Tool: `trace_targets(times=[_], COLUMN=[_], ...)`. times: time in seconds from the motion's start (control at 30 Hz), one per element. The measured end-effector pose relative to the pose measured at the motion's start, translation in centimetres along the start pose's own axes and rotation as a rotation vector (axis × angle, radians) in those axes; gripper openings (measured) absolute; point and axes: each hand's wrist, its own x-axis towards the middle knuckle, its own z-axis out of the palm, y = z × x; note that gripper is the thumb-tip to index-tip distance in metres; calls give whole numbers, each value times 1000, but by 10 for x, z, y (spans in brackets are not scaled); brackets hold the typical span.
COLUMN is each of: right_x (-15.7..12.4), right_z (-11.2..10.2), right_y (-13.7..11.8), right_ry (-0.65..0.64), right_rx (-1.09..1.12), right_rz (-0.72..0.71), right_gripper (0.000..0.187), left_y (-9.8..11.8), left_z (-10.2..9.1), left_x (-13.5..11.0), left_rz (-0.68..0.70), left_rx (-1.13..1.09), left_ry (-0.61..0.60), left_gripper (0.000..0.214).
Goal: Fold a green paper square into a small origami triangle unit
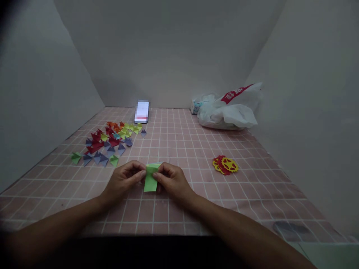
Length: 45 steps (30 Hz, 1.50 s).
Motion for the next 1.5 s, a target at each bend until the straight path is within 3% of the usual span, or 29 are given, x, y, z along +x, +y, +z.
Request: trace_targets(times=[0.33,1.23,1.5], right_x=[1,-1,-2], right_z=[0,-1,-1], right_y=[1,1,3], right_ry=[0,-94,-66], right_rx=[18,32,30], right_rz=[6,-4,13], right_gripper=[25,20,25], left_y=[-3,-3,-3], left_z=[0,-1,-1], left_x=[0,0,-2], left_rz=[-13,72,93], left_rx=[-45,189,210], left_ry=[10,48,44], left_gripper=[16,9,9])
